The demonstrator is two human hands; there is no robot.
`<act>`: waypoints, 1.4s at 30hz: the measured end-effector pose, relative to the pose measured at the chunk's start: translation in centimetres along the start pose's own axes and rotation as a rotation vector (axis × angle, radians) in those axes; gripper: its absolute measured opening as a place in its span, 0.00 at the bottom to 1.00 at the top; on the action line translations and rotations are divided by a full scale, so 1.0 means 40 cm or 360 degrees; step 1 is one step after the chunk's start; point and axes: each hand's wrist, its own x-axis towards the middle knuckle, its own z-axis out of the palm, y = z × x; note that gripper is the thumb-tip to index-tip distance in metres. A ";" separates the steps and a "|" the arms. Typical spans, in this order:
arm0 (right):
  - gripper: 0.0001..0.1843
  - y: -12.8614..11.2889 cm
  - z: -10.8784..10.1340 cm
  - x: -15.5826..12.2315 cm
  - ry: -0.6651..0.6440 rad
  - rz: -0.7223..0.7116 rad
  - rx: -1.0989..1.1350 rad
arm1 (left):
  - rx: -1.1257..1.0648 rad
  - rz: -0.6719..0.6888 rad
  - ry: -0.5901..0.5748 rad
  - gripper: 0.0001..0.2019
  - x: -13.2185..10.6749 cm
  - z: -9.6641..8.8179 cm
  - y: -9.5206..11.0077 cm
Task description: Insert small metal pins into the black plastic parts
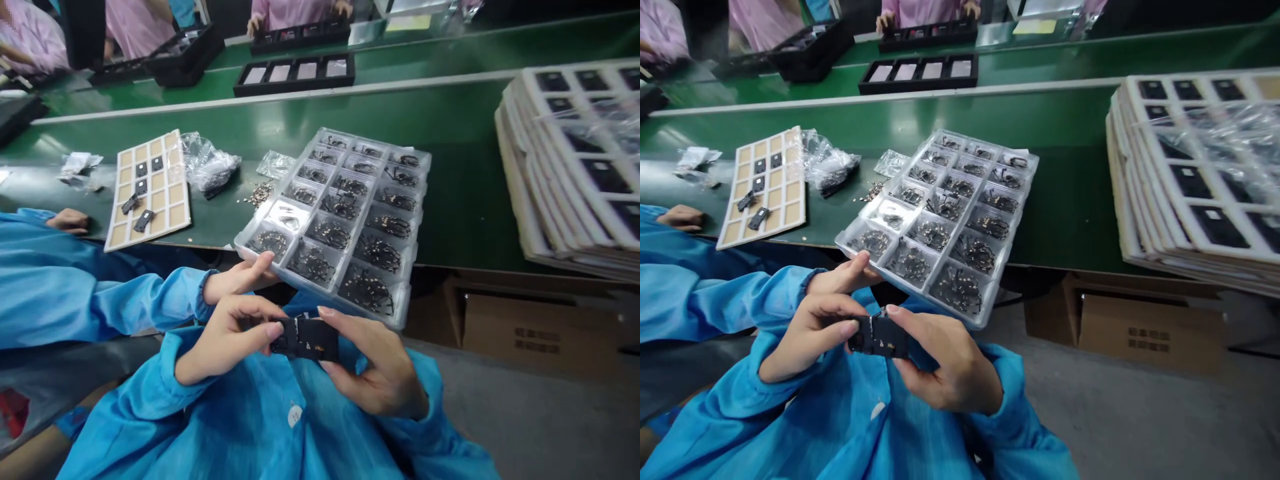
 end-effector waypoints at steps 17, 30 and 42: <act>0.10 0.030 0.035 0.017 -0.0229 0.0587 0.0741 | 0.0677 0.0883 -0.0051 0.06 -0.016 0.020 0.009; 0.12 0.041 0.045 0.013 -0.0183 0.0654 0.0658 | 0.0566 0.0707 -0.0046 0.04 0.000 0.019 -0.007; 0.12 0.075 0.049 0.037 -0.0146 0.0697 0.0703 | 0.0303 0.0411 0.0015 0.04 0.033 0.019 -0.036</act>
